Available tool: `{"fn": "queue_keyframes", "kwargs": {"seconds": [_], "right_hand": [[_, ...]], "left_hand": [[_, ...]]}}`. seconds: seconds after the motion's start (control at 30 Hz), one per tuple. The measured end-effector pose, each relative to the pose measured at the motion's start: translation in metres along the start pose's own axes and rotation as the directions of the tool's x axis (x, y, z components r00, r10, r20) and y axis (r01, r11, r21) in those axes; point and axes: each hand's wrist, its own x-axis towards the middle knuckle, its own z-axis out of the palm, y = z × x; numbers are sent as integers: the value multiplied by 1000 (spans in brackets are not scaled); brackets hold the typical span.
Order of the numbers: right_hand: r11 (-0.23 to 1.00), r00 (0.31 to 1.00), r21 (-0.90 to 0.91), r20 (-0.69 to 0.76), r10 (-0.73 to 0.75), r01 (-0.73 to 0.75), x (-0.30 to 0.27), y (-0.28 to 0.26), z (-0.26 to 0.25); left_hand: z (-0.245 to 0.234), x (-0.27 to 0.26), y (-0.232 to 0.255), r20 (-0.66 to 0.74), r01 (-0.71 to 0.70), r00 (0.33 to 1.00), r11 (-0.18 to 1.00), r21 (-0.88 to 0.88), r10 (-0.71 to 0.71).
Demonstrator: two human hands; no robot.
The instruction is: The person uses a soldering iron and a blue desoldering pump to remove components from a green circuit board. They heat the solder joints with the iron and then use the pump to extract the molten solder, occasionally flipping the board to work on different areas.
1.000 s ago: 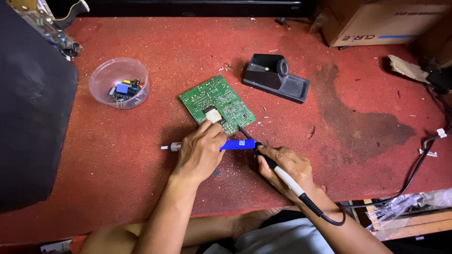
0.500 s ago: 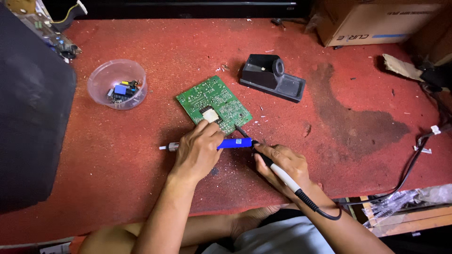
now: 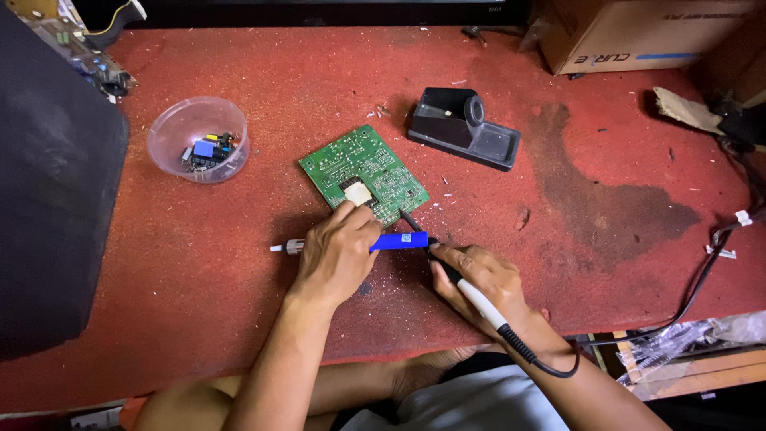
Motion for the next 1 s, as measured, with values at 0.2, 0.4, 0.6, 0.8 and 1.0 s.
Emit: {"fn": "queue_keyframes", "kwargs": {"seconds": [0.2, 0.4, 0.6, 0.8, 1.0], "right_hand": [[1000, 1000, 7, -6, -15, 15, 0, -1, 1], [997, 997, 21, 27, 75, -75, -4, 4, 0], [962, 957, 48, -97, 272, -268, -16, 21, 5], [952, 943, 69, -128, 306, -299, -6, 9, 1], [934, 924, 90, -144, 354, -344, -8, 6, 4]], "left_hand": [[0, -1, 0, -3, -14, 1000, 1000, 3, 14], [3, -1, -2, -3, -23, 1000, 1000, 16, 23], [-1, 0, 1, -100, -33, 994, 999, 11, 34], [-4, 2, 4, -127, -5, 992, 1000, -6, 5], [0, -1, 4, -96, 8, 995, 1000, -30, -11]]}}
